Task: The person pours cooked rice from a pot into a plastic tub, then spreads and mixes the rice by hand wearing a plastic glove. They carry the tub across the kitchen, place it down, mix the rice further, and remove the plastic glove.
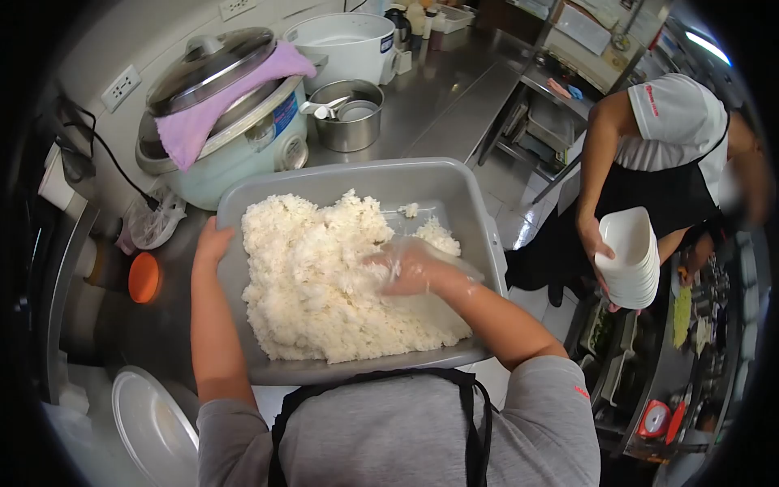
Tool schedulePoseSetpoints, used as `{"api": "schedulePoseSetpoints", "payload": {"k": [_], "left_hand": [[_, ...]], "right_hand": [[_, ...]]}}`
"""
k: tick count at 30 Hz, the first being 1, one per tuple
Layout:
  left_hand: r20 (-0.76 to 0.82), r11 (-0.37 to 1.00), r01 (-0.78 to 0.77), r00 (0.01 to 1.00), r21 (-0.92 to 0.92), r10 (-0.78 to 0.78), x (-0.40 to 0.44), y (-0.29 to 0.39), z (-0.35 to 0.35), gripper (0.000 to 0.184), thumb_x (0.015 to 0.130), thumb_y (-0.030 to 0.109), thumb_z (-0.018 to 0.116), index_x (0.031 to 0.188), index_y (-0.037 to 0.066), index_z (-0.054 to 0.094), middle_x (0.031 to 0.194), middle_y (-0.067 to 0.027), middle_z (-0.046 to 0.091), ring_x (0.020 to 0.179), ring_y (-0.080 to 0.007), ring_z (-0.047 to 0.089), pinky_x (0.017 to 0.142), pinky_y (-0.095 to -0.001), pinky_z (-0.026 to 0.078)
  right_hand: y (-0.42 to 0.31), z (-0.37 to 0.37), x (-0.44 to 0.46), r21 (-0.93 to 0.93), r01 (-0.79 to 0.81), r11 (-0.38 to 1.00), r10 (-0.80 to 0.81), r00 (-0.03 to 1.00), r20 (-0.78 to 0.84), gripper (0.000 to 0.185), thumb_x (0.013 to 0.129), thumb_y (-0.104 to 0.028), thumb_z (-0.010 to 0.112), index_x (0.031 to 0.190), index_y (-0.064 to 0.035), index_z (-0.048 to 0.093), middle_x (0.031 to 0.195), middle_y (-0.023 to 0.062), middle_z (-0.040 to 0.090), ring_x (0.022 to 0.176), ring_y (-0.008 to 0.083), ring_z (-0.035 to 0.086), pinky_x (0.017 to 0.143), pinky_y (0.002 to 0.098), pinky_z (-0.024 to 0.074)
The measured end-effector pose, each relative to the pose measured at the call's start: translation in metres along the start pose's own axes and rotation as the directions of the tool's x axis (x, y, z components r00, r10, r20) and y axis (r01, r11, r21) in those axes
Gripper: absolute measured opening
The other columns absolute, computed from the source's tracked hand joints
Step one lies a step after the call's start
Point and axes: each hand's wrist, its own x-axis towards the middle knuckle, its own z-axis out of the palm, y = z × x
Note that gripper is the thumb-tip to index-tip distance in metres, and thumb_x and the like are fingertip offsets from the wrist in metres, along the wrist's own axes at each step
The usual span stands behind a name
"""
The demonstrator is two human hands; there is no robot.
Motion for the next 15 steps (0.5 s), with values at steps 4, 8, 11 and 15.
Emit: {"api": "schedulePoseSetpoints", "payload": {"k": [4, 8, 11, 15], "left_hand": [[0.019, 1.0, 0.0, 1.0, 0.008, 0.0, -0.005, 0.008, -0.005, 0.041, 0.068, 0.017, 0.053, 0.104, -0.001, 0.048, 0.1, -0.0181, 0.055, 0.094, -0.0303, 0.052, 0.08, -0.0348, 0.039], [-0.031, 0.997, -0.06, 0.998, 0.041, 0.062, 0.004, -0.009, -0.002, 0.041, 0.067, 0.017, 0.053, 0.104, -0.001, 0.048, 0.099, -0.0184, 0.055, 0.093, -0.0303, 0.053, 0.079, -0.0349, 0.04], [0.029, 0.998, -0.058, 0.998, 0.002, 0.058, -0.004, 0.003, -0.005, 0.043, 0.068, 0.018, 0.053, 0.106, -0.001, 0.047, 0.1, -0.0186, 0.054, 0.094, -0.0297, 0.052, 0.08, -0.0353, 0.039], [0.017, 0.997, -0.054, 0.998, 0.047, 0.053, 0.001, -0.002, -0.003, 0.044, 0.067, 0.017, 0.054, 0.107, -0.001, 0.047, 0.1, -0.0185, 0.054, 0.094, -0.0293, 0.052, 0.08, -0.0348, 0.039]], "right_hand": [[0.022, 0.012, -0.044, -0.093, 0.007, 0.996, -0.014, 0.997, -0.072, 0.051, 0.065, -0.032, 0.064, 0.113, -0.0215, 0.05, 0.129, 0.0101, 0.032, 0.114, 0.0313, 0.035, 0.093, 0.0417, 0.0303], [0.051, 0.026, -0.068, -0.109, -0.153, 0.982, 0.157, 0.987, 0.021, 0.057, 0.064, -0.032, 0.065, 0.117, -0.0188, 0.047, 0.133, 0.0121, 0.023, 0.12, 0.034, 0.024, 0.097, 0.0446, 0.0249], [0.051, 0.027, -0.064, -0.031, -0.299, 0.954, 0.297, 0.922, 0.249, 0.068, 0.062, -0.029, 0.066, 0.123, -0.0175, 0.039, 0.134, 0.0172, 0.02, 0.122, 0.0341, 0.021, 0.097, 0.0458, 0.0241], [0.051, 0.029, -0.047, 0.021, -0.313, 0.95, 0.305, 0.939, 0.159, 0.084, 0.057, -0.025, 0.069, 0.129, -0.0157, 0.026, 0.132, 0.0225, 0.021, 0.121, 0.0353, 0.025, 0.096, 0.0399, 0.0285]]}}
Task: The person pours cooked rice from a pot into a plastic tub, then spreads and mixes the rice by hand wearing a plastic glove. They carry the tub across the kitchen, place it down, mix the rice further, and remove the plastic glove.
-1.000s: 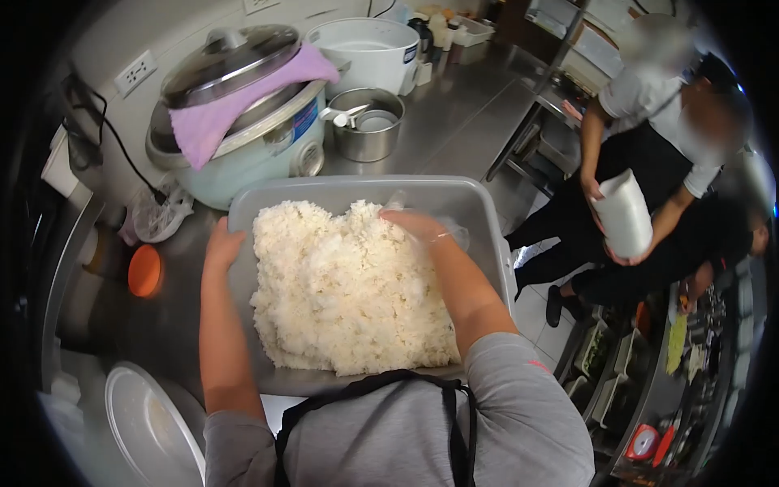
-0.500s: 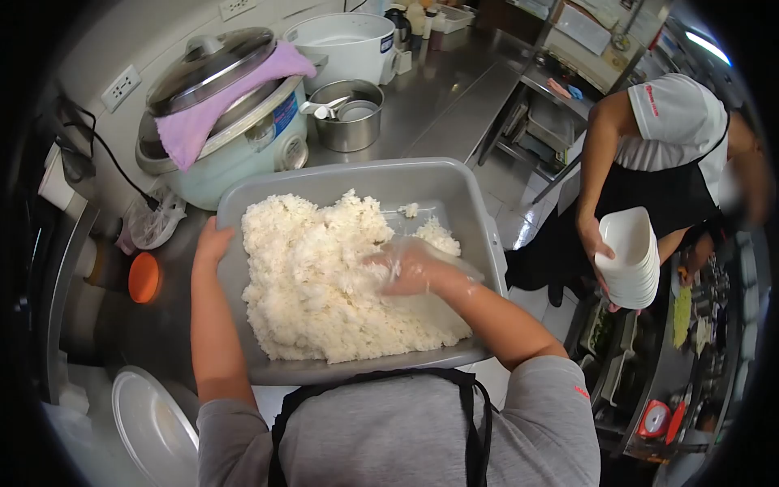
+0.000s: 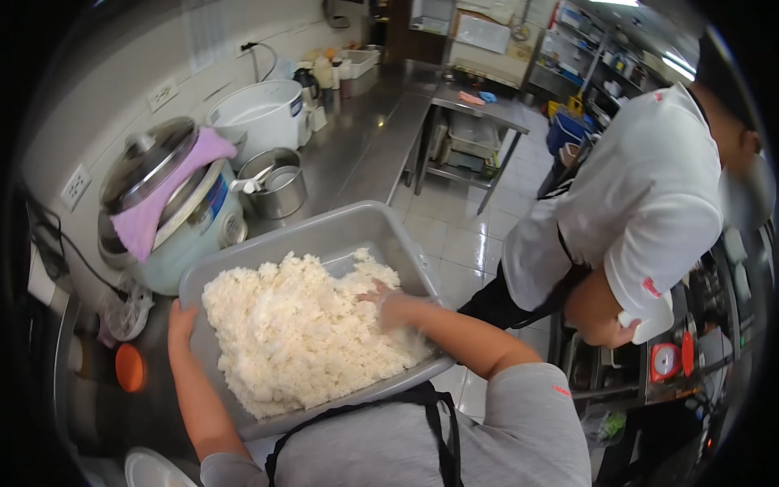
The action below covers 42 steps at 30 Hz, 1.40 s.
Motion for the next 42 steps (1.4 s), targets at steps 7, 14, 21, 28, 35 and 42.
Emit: {"api": "schedulePoseSetpoints", "payload": {"k": [7, 14, 21, 28, 35, 42], "left_hand": [[0.06, 0.994, -0.023, 0.998, -0.111, 0.029, 0.022, -0.026, 0.005, 0.044, 0.066, 0.012, 0.053, 0.106, -0.003, 0.046, 0.099, -0.0174, 0.054, 0.089, -0.0267, 0.052, 0.078, -0.0336, 0.039], [0.011, 0.996, -0.038, 0.999, -0.085, 0.039, 0.012, -0.014, 0.002, 0.04, 0.066, 0.009, 0.052, 0.103, -0.004, 0.047, 0.096, -0.0154, 0.054, 0.086, -0.0258, 0.052, 0.077, -0.0333, 0.04], [0.037, 0.978, -0.055, 0.997, -0.199, 0.064, 0.024, -0.033, 0.004, 0.037, 0.066, 0.006, 0.052, 0.102, -0.004, 0.047, 0.091, -0.0127, 0.055, 0.081, -0.0211, 0.052, 0.074, -0.031, 0.04], [0.024, 0.98, -0.056, 0.998, -0.189, 0.061, 0.022, -0.027, 0.003, 0.036, 0.066, 0.005, 0.052, 0.1, -0.004, 0.048, 0.09, -0.0126, 0.055, 0.079, -0.0208, 0.052, 0.073, -0.0307, 0.04], [0.031, 0.981, -0.046, 0.998, -0.19, 0.053, 0.027, -0.03, 0.003, 0.037, 0.067, 0.003, 0.052, 0.103, -0.004, 0.046, 0.093, -0.0127, 0.055, 0.083, -0.0207, 0.052, 0.075, -0.0304, 0.04], [0.056, 0.957, -0.017, 0.998, -0.29, 0.035, 0.03, -0.039, 0.003, 0.038, 0.066, 0.002, 0.052, 0.104, -0.004, 0.046, 0.095, -0.0127, 0.055, 0.084, -0.0213, 0.053, 0.075, -0.0309, 0.04]], "right_hand": [[-0.011, 0.009, 0.044, 0.117, -0.236, 0.965, 0.228, 0.97, 0.08, 0.082, 0.06, -0.02, 0.064, 0.129, -0.0072, 0.022, 0.12, 0.0209, 0.039, 0.108, 0.0296, 0.043, 0.089, 0.0307, 0.0373], [-0.005, 0.013, 0.01, 0.541, 0.081, 0.837, 0.07, 0.965, -0.254, 0.053, 0.068, -0.02, 0.06, 0.116, -0.0053, 0.042, 0.098, 0.0168, 0.056, 0.087, 0.0245, 0.055, 0.076, 0.0305, 0.0428], [-0.019, -0.009, -0.005, 0.613, 0.13, 0.779, 0.173, 0.896, -0.409, 0.038, 0.074, -0.028, 0.058, 0.104, -0.0062, 0.049, 0.089, 0.0138, 0.058, 0.082, 0.0231, 0.055, 0.072, 0.0324, 0.0417], [-0.019, -0.015, -0.012, 0.762, 0.279, 0.584, 0.241, 0.837, -0.491, 0.032, 0.079, -0.026, 0.053, 0.099, -0.0014, 0.052, 0.091, 0.0131, 0.057, 0.085, 0.0219, 0.053, 0.077, 0.0328, 0.0395], [-0.004, -0.003, 0.006, 0.688, 0.224, 0.691, 0.254, 0.816, -0.52, 0.04, 0.078, -0.022, 0.05, 0.113, -0.0027, 0.045, 0.1, 0.0197, 0.054, 0.098, 0.0311, 0.049, 0.084, 0.0337, 0.0367], [-0.009, -0.016, -0.007, 0.587, 0.086, 0.805, 0.324, 0.764, -0.557, 0.056, 0.072, -0.022, 0.057, 0.121, -0.0048, 0.035, 0.104, 0.0191, 0.05, 0.102, 0.0303, 0.046, 0.086, 0.0341, 0.0352]]}}
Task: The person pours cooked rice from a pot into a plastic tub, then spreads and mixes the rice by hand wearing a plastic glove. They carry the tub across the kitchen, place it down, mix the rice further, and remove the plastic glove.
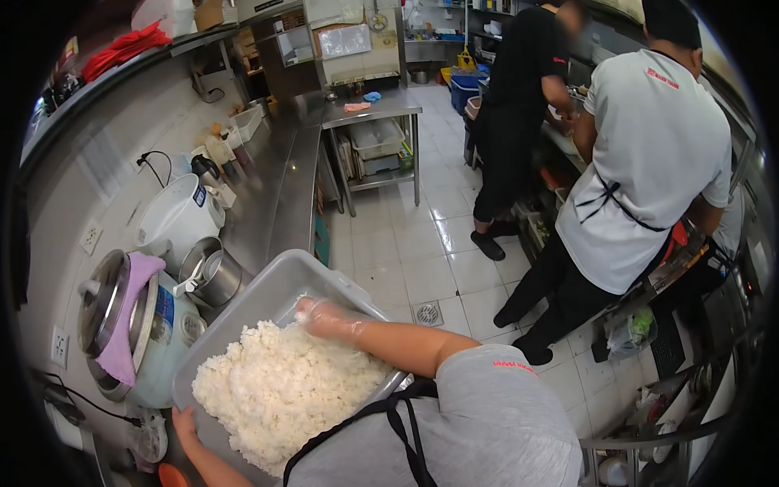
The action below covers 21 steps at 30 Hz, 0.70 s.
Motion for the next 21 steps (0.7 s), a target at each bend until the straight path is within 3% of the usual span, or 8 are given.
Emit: {"api": "schedulePoseSetpoints", "payload": {"k": [1, 4, 7, 10, 13, 18, 21], "left_hand": [[0.0, 1.0, -0.008, 1.0, 0.007, 0.008, -0.001, 0.001, 0.0, 0.038, 0.066, 0.003, 0.052, 0.104, -0.004, 0.046, 0.095, -0.0127, 0.055, 0.083, -0.0214, 0.053, 0.075, -0.031, 0.04], [-0.019, 0.997, -0.031, 0.999, 0.074, 0.033, -0.003, 0.002, 0.001, 0.039, 0.066, 0.003, 0.052, 0.103, -0.004, 0.046, 0.094, -0.0129, 0.055, 0.083, -0.0219, 0.053, 0.075, -0.0314, 0.04], [-0.019, 0.991, -0.03, 0.999, 0.127, 0.033, -0.01, 0.011, 0.003, 0.039, 0.065, 0.003, 0.053, 0.103, -0.004, 0.047, 0.093, -0.0132, 0.055, 0.083, -0.0221, 0.053, 0.074, -0.0317, 0.04], [-0.023, 0.997, -0.019, 1.0, 0.075, 0.021, -0.006, 0.005, 0.003, 0.038, 0.065, 0.004, 0.053, 0.102, -0.004, 0.047, 0.092, -0.0137, 0.055, 0.082, -0.0221, 0.053, 0.074, -0.0318, 0.04], [-0.035, 0.995, -0.019, 0.999, 0.097, 0.022, -0.007, 0.009, 0.004, 0.037, 0.065, 0.004, 0.054, 0.101, -0.004, 0.047, 0.092, -0.0139, 0.055, 0.082, -0.0221, 0.053, 0.074, -0.0318, 0.041], [-0.066, 0.98, -0.049, 0.996, 0.193, 0.063, -0.012, 0.021, 0.01, 0.035, 0.065, 0.004, 0.054, 0.098, -0.004, 0.048, 0.091, -0.0135, 0.056, 0.081, -0.0222, 0.053, 0.073, -0.0321, 0.041], [-0.09, 0.969, -0.027, 0.995, 0.246, 0.05, -0.016, 0.022, 0.009, 0.035, 0.065, 0.005, 0.054, 0.098, -0.005, 0.048, 0.091, -0.0142, 0.055, 0.081, -0.0233, 0.053, 0.073, -0.0328, 0.041]], "right_hand": [[0.004, 0.006, 0.004, -0.101, 0.003, 0.995, -0.013, 0.996, -0.091, 0.057, 0.072, -0.023, 0.058, 0.121, -0.0045, 0.035, 0.107, 0.0195, 0.049, 0.103, 0.0306, 0.045, 0.087, 0.0339, 0.0348], [0.016, 0.015, 0.022, 0.06, -0.228, 0.972, 0.234, 0.965, -0.118, 0.059, 0.071, -0.036, 0.056, 0.116, 0.0005, 0.042, 0.111, 0.0208, 0.048, 0.104, 0.0309, 0.047, 0.088, 0.0341, 0.0352], [0.021, 0.002, 0.037, 0.123, -0.329, 0.936, 0.309, 0.938, 0.16, 0.071, 0.074, -0.044, 0.054, 0.121, 0.005, 0.034, 0.122, 0.0239, 0.037, 0.115, 0.0292, 0.036, 0.094, 0.031, 0.0282], [0.017, -0.003, 0.034, 0.266, -0.255, 0.93, 0.204, 0.957, 0.205, 0.079, 0.073, -0.053, 0.05, 0.122, 0.0062, 0.032, 0.124, 0.0226, 0.036, 0.117, 0.0273, 0.033, 0.097, 0.031, 0.0241], [0.075, 0.052, 0.053, 0.639, -0.296, 0.71, 0.072, 0.933, 0.352, 0.069, 0.076, -0.051, 0.049, 0.121, 0.0004, 0.038, 0.127, 0.0193, 0.033, 0.12, 0.026, 0.029, 0.098, 0.0321, 0.0221], [-0.023, -0.017, -0.014, 0.485, -0.391, 0.782, 0.063, 0.824, 0.563, 0.073, 0.074, -0.055, 0.049, 0.123, -0.0032, 0.037, 0.129, 0.0159, 0.032, 0.12, 0.0247, 0.028, 0.099, 0.0321, 0.0212], [-0.01, 0.0, -0.001, 0.244, -0.277, 0.929, 0.065, 0.773, 0.631, 0.074, 0.073, -0.054, 0.051, 0.125, -0.005, 0.034, 0.128, 0.0161, 0.033, 0.12, 0.0258, 0.028, 0.099, 0.0336, 0.0212]]}}
